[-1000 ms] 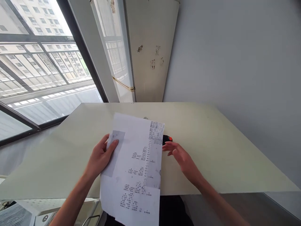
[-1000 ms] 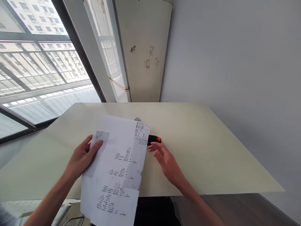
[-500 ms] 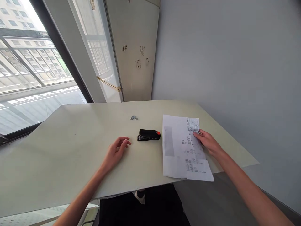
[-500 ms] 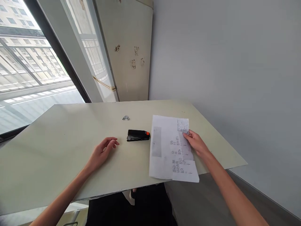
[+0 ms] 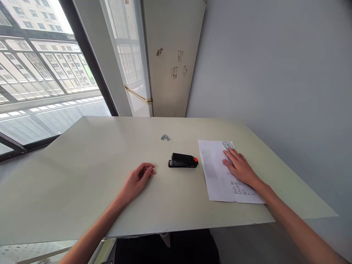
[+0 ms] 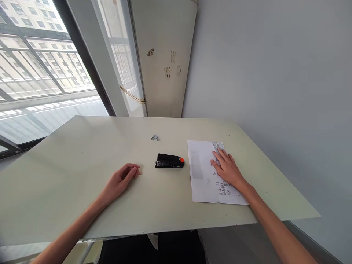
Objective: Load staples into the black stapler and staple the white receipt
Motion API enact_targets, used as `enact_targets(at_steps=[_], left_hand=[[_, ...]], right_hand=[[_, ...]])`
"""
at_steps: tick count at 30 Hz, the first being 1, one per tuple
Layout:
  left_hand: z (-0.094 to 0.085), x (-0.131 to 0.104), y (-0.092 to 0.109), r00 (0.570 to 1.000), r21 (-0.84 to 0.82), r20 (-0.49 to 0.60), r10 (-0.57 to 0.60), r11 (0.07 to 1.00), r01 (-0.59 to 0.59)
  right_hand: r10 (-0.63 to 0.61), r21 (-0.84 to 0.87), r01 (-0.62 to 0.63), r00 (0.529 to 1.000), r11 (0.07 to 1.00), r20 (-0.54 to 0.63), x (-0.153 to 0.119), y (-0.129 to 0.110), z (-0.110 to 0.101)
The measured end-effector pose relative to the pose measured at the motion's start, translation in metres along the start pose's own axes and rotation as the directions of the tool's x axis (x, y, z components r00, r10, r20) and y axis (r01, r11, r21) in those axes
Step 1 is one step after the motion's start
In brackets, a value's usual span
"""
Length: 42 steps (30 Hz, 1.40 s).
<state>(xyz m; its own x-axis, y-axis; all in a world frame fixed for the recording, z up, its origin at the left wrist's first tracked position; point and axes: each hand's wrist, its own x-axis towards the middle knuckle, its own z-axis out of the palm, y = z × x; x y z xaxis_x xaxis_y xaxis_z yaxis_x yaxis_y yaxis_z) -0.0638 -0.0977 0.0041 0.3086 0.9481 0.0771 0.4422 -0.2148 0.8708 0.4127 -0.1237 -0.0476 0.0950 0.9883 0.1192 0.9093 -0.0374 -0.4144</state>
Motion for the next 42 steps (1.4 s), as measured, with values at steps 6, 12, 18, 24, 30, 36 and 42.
enact_targets(at_steps=[6, 12, 18, 24, 30, 36, 42], left_hand=[[-0.001, 0.011, 0.007, 0.998, 0.044, 0.059, -0.024, 0.999, 0.022], [0.005, 0.047, 0.006, 1.0, 0.078, 0.022, 0.021, 0.997, -0.023], [0.003, 0.077, -0.008, 0.996, -0.083, -0.088, 0.006, 0.996, -0.013], [0.003, 0.077, -0.013, 0.992, -0.144, -0.104, -0.065, 0.988, 0.05], [0.005, 0.077, -0.01, 0.991, -0.159, -0.105, -0.083, 0.985, 0.066], [-0.003, 0.077, -0.007, 0.969, -0.161, -0.232, -0.086, 0.986, 0.049], [-0.013, 0.079, -0.001, 0.932, -0.187, -0.34, -0.124, 0.98, 0.062]], right_hand=[[-0.145, 0.29, 0.137, 0.989, 0.947, 0.007, -0.005, -0.063, -0.01], [-0.389, 0.486, 0.267, 0.906, 0.833, 0.168, 0.026, -0.141, 0.01], [-0.397, 0.619, 0.21, 0.9, 0.757, 0.181, 0.047, -0.158, 0.024], [-0.205, 0.681, 0.043, 0.966, 0.731, 0.159, 0.041, -0.151, 0.037], [-0.179, 0.65, 0.04, 0.973, 0.759, 0.148, 0.041, -0.149, 0.042], [-0.259, 0.664, 0.098, 0.954, 0.741, 0.149, 0.041, -0.152, 0.035], [-0.239, 0.667, 0.059, 0.954, 0.743, 0.182, 0.041, -0.154, 0.029]])
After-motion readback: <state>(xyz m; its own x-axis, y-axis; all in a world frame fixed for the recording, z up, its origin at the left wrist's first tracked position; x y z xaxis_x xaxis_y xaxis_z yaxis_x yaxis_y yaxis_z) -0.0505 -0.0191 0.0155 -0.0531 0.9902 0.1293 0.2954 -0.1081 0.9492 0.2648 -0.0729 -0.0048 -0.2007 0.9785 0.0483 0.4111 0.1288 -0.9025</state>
